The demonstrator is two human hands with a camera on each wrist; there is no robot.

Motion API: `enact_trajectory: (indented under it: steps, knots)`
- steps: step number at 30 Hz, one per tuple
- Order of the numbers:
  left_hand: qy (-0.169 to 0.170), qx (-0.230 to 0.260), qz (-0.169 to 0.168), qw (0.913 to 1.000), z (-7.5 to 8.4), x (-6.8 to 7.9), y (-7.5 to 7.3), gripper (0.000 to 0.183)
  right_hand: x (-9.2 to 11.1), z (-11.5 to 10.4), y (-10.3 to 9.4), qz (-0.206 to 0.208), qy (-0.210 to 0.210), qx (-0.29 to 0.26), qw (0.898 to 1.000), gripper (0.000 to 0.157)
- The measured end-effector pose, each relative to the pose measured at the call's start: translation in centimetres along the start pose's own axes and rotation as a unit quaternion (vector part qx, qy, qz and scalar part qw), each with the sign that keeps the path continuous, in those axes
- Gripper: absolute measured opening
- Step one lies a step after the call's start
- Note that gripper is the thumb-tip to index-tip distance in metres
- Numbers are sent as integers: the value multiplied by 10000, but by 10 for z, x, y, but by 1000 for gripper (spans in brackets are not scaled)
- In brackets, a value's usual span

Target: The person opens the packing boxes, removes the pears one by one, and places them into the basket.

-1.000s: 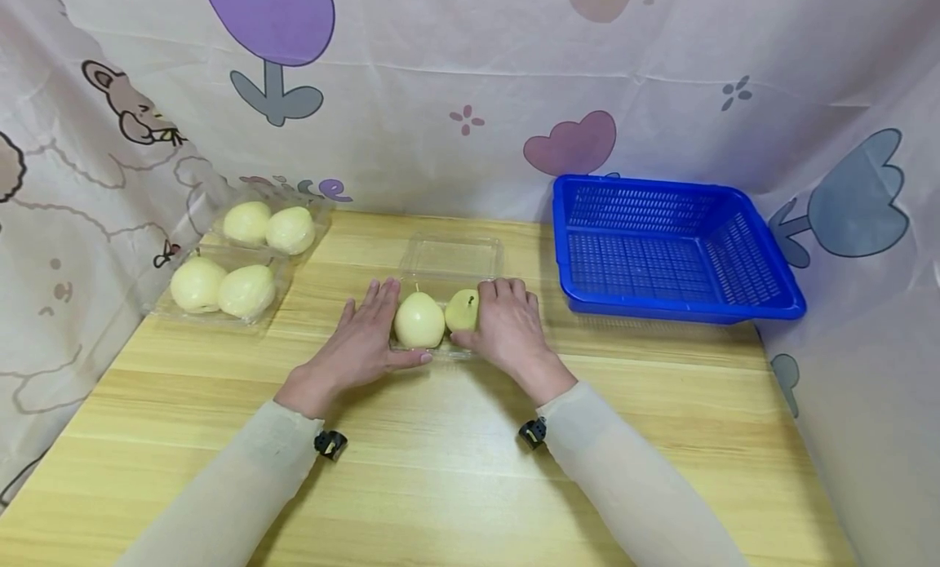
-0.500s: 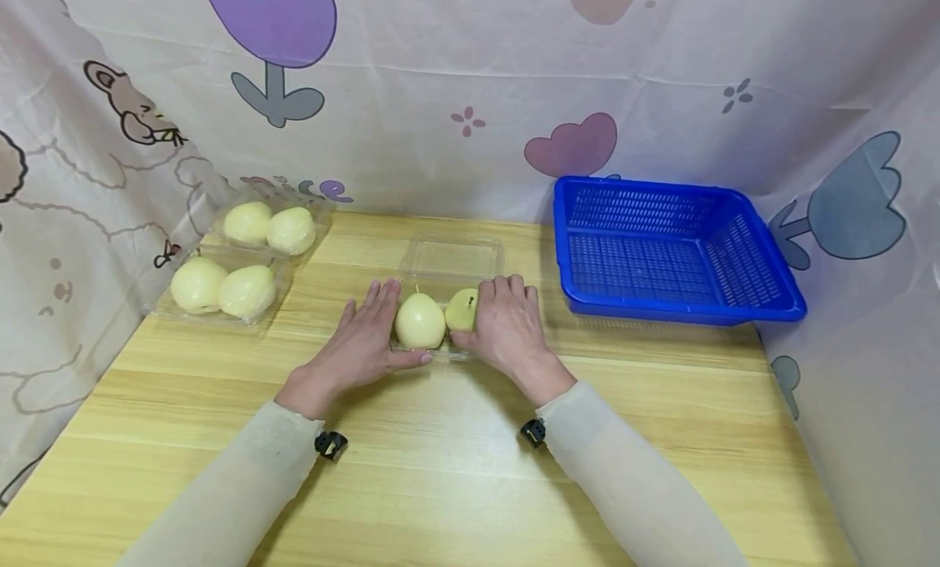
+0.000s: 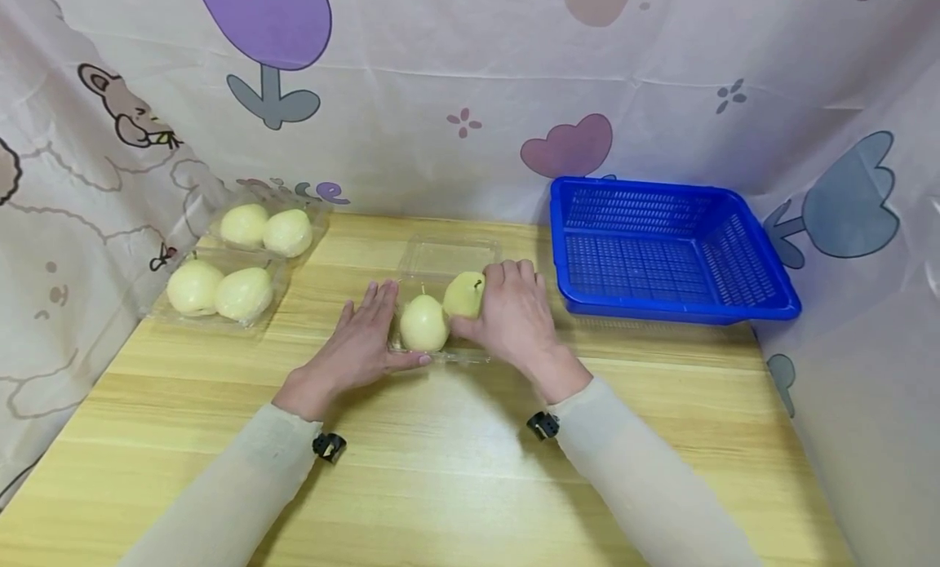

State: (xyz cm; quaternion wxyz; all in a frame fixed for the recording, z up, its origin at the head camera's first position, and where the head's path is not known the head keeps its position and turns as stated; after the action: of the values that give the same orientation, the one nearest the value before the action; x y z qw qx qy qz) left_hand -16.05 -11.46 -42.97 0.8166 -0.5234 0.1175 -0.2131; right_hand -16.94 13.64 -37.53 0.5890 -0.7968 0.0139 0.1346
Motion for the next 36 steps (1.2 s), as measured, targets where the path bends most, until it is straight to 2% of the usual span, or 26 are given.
enact_trajectory:
  steps: [10, 25, 29, 36]
  knots:
    - [-11, 36, 37, 10000, -2, 1, 1, 135, -10, 18, -32, 197, 294, -162, 9992, 81]
    - [-9, 28, 11, 10000, -2, 1, 1, 135, -20, 42, -53, 305, 620, -224, 9974, 73]
    - [-39, 101, -17, 9999, -1, 0, 1, 136, -23, 56, -66, 342, 832, -253, 9956, 73]
    - [-69, 142, -25, 9999, 0, 0, 1, 136, -28, 95, -87, 342, 1440, -260, 9886, 84]
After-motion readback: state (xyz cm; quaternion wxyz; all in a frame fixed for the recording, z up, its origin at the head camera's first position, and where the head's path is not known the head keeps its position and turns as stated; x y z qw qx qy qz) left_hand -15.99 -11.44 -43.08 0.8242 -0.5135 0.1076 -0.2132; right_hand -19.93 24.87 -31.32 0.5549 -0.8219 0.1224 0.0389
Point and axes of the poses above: each hand's wrist, its own x-axis away from the middle knuckle, its own y-axis out of the palm, z = x × y, the point moved 1 cm from there along -x, towards the middle knuckle, and after that the axes turned 8 degrees about y, right-handed, at the moved point
